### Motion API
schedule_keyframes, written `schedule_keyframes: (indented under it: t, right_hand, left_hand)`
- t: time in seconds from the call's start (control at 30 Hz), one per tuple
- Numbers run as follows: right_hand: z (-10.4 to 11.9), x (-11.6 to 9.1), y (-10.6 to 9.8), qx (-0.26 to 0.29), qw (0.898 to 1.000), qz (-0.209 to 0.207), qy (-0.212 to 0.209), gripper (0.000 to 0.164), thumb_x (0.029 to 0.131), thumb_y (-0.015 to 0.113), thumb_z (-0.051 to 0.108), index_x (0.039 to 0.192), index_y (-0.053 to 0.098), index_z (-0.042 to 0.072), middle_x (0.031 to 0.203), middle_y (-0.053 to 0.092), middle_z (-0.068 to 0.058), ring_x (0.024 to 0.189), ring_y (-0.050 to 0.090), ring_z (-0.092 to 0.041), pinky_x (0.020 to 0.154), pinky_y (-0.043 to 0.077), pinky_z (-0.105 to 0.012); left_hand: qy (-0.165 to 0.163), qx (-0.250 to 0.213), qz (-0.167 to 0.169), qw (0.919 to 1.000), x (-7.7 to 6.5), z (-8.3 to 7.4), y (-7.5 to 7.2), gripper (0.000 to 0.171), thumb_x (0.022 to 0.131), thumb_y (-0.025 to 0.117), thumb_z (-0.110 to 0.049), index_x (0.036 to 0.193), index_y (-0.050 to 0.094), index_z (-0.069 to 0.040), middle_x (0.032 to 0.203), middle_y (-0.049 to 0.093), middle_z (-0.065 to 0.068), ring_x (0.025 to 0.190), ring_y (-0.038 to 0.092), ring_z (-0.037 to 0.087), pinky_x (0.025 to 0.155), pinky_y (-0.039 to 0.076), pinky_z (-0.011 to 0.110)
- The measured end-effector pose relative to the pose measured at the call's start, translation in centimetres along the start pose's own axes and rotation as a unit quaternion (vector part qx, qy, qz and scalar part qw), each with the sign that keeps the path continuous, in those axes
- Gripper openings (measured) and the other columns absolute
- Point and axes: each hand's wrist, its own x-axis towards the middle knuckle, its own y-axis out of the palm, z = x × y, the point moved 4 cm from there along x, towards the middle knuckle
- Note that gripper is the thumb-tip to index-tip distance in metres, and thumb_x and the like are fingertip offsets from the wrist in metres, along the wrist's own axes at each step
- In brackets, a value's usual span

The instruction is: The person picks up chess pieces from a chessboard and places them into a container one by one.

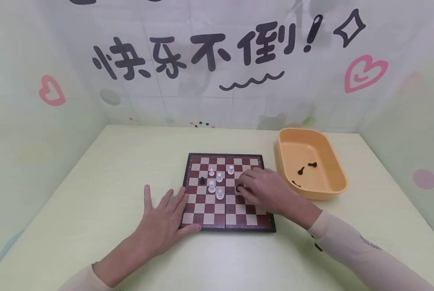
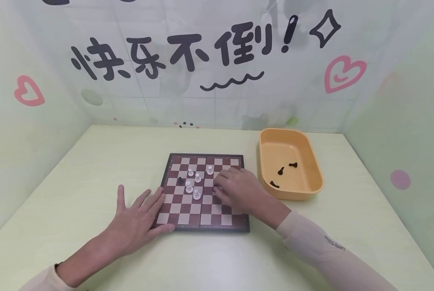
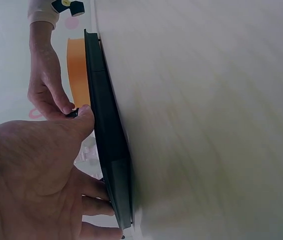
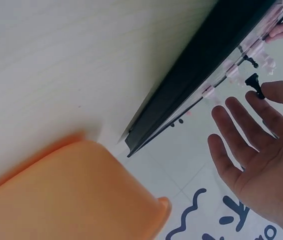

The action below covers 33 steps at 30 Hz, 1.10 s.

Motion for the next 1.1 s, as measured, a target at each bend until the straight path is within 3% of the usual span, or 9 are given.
schedule_keyframes:
  t: [0.27,0.53,0.83,1.1]
  right_hand:
    - [-0.8,-0.7,-0.6,-0.017,1.0,-0.002,0.007,0.017,0.096,0.069,0.022,0.105,0.074,0.008,0.103,0.072,-0.004,0.097,0.067,-0.023,0.083,0.058,-0.042]
    - [-1.6,-1.6,-0.9,-0.021,1.0,-0.016,0.007,0.015,0.093,0.072,0.021,0.102,0.074,0.009,0.097,0.07,-0.002,0.084,0.064,-0.018,0.071,0.056,-0.036]
    - [-2.7,-2.6,-1.5,-0.019,0.999,-0.036,0.018,0.009,0.092,0.073,0.018,0.095,0.074,0.01,0.092,0.07,0.0,0.08,0.063,-0.017,0.072,0.055,-0.037]
    - [-3.0,-3.3,-1.7,-0.023,0.999,-0.026,0.033,0.01,0.094,0.072,0.02,0.098,0.073,0.011,0.094,0.07,-0.001,0.079,0.063,-0.018,0.066,0.054,-0.036]
  left_hand:
    - [-0.001,-0.019,-0.004,0.9998,0.0,0.1,-0.1,0.091,0.098,0.037,-0.073,0.15,0.048,0.001,0.161,0.035,0.016,0.143,0.037,0.04,0.105,-0.012,0.078]
    - [0.0,-0.016,-0.01,0.9998,0.1,0.3,-0.2,0.091,0.098,0.037,-0.073,0.15,0.048,0.001,0.161,0.035,0.016,0.143,0.038,0.04,0.105,-0.013,0.077]
    - [0.001,-0.015,-0.006,0.9999,0.0,0.1,-0.1,0.091,0.098,0.036,-0.073,0.149,0.049,0.001,0.16,0.036,0.016,0.143,0.038,0.04,0.105,-0.012,0.078]
    - [-0.002,-0.018,-0.003,0.9998,0.0,0.1,0.0,0.091,0.098,0.035,-0.074,0.149,0.049,0.001,0.16,0.035,0.016,0.143,0.036,0.041,0.104,-0.015,0.077]
